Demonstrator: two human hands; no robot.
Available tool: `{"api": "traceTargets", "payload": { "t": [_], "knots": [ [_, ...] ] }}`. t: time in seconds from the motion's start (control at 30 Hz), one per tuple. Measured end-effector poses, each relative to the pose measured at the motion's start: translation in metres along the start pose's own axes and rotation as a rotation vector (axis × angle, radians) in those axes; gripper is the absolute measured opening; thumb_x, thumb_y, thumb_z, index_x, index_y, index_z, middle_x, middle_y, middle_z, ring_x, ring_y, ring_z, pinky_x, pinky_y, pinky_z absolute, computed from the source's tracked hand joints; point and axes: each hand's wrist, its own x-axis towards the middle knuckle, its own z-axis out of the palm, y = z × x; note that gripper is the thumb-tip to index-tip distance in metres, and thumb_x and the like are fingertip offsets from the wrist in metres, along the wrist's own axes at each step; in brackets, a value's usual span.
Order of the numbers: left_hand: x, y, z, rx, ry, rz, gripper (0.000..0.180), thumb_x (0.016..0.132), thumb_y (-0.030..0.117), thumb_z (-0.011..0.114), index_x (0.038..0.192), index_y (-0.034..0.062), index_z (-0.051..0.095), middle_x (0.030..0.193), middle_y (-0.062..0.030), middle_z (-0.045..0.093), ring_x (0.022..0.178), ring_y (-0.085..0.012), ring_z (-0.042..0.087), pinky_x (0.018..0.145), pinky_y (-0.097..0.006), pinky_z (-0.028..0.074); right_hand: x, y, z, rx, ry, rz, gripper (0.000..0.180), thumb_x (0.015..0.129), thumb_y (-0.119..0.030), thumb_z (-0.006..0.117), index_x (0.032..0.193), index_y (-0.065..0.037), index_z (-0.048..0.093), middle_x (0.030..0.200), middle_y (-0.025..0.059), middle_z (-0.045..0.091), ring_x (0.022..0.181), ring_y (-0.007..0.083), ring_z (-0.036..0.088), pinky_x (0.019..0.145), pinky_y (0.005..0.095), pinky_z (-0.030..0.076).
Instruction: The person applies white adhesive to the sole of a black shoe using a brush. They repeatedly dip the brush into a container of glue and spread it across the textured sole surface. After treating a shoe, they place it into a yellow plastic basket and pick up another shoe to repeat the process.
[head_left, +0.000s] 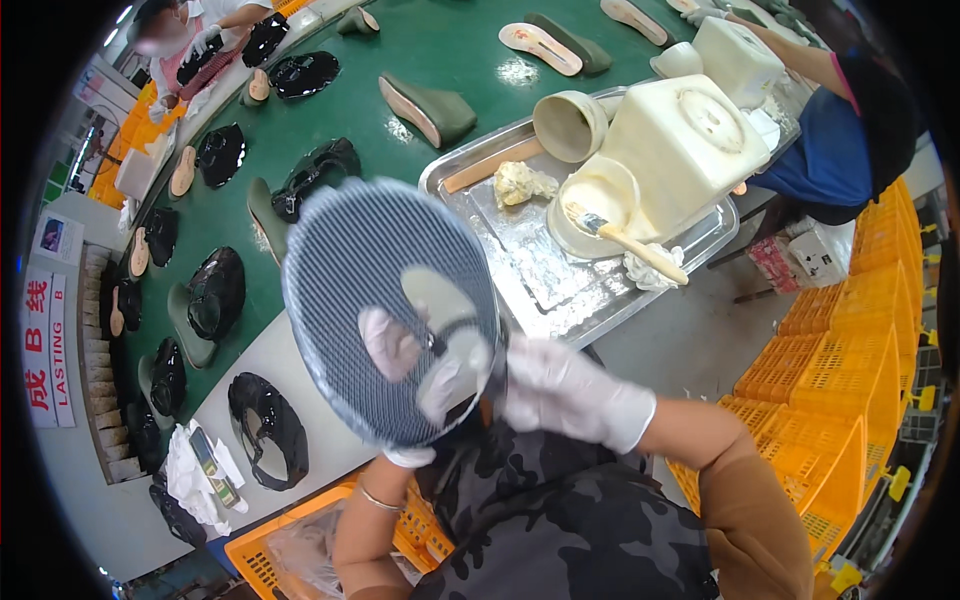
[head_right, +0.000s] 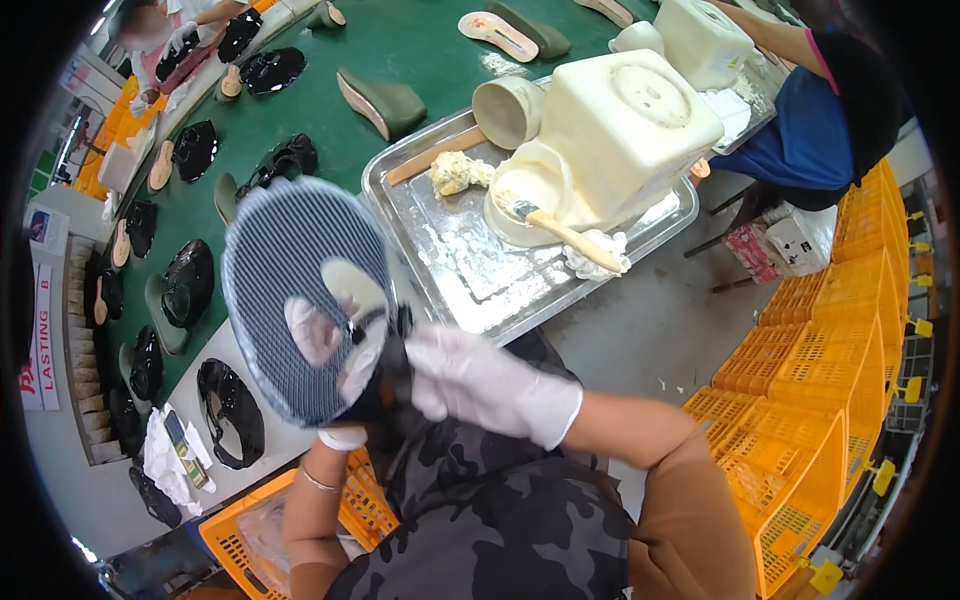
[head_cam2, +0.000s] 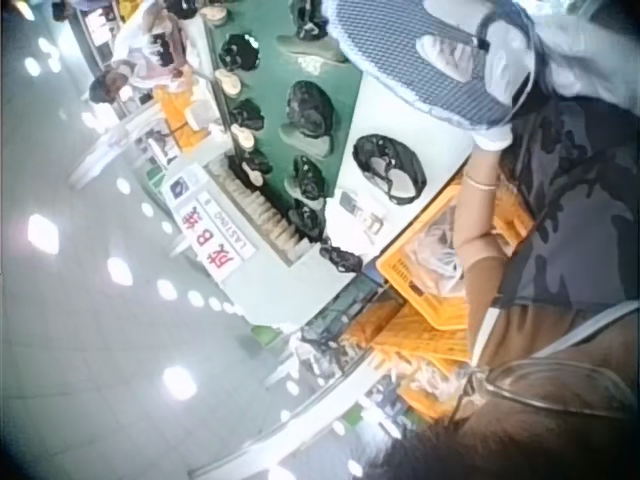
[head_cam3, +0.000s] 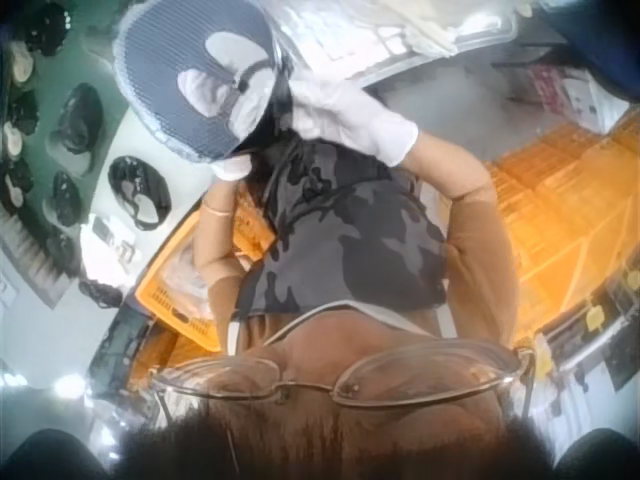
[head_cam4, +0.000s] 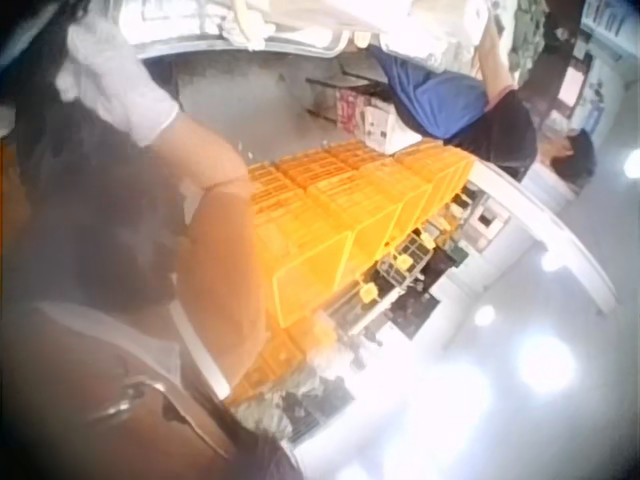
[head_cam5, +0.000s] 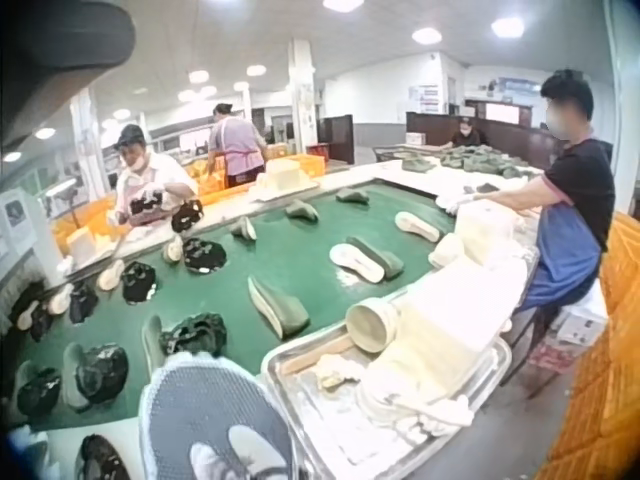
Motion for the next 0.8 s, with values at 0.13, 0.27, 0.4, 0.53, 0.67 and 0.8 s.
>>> {"api": "traceTargets", "payload": {
  "t": [0.13,0.27,0.4,0.53,0.67,0.8],
  "knots": [
    [0.031,-0.003,-0.052,0.839,0.028,0.252,0.055,0.077,0.003,0.059,0.127,-0.0033,0.038,0.117,-0.0181,0.052,0.108,-0.0303,0.051,0.097,-0.037,0.036,0.027,-0.078,0.008,-0.526,0.243,-0.175,0.028,0.081,-0.024,0.066,0.097,-0.004,0.054,0.073,0.0001,0.054,0.056,0.0079,0.052,0.05,0.0217,0.043],
    [0.068,-0.031,-0.108,1.172,0.123,0.23,0.046,0.081,0.013,0.058,0.124,0.0018,0.045,0.119,-0.0161,0.051,0.114,-0.0317,0.044,0.1,-0.041,0.031,0.087,-0.166,0.024,-1.154,0.459,-0.443,0.032,0.081,-0.023,0.066,0.099,0.002,0.055,0.07,0.0022,0.056,0.058,0.0084,0.054,0.05,0.024,0.044],
    [0.071,-0.059,-0.113,1.451,0.118,0.015,0.05,0.084,0.033,0.054,0.125,0.0058,0.044,0.122,-0.0141,0.049,0.116,-0.0332,0.041,0.102,-0.05,0.025,0.163,-0.243,-0.007,-1.934,0.714,-0.54,0.03,0.079,-0.027,0.062,0.096,-0.002,0.059,0.077,0.0122,0.063,0.069,0.0231,0.062,0.064,0.0345,0.048],
    [0.072,-0.053,-0.108,1.392,0.103,-0.036,0.05,0.083,0.034,0.054,0.124,0.0069,0.045,0.121,-0.0129,0.049,0.116,-0.0325,0.041,0.101,-0.051,0.024,0.205,-0.257,-0.019,-2.361,0.956,-0.429,0.025,0.08,-0.022,0.055,0.097,-0.005,0.062,0.09,0.017,0.064,0.087,0.0316,0.062,0.076,0.0389,0.049],
    [0.071,-0.051,-0.109,1.365,0.121,-0.024,0.05,0.082,0.033,0.055,0.123,0.0065,0.046,0.118,-0.012,0.05,0.114,-0.0316,0.042,0.101,-0.05,0.024,0.247,-0.253,-0.054,-2.297,1.049,-0.363,0.022,0.08,-0.019,0.054,0.096,-0.007,0.064,0.099,0.0168,0.063,0.093,0.0323,0.061,0.08,0.0417,0.048],
    [0.071,-0.048,-0.108,1.331,0.131,-0.035,0.049,0.082,0.034,0.055,0.121,0.006,0.047,0.117,-0.0115,0.05,0.112,-0.0307,0.042,0.1,-0.049,0.025,0.262,-0.233,-0.059,-2.323,1.037,-0.209,0.024,0.08,-0.018,0.054,0.099,-0.008,0.062,0.101,0.0162,0.063,0.094,0.033,0.061,0.08,0.0423,0.048]
  ]
}}
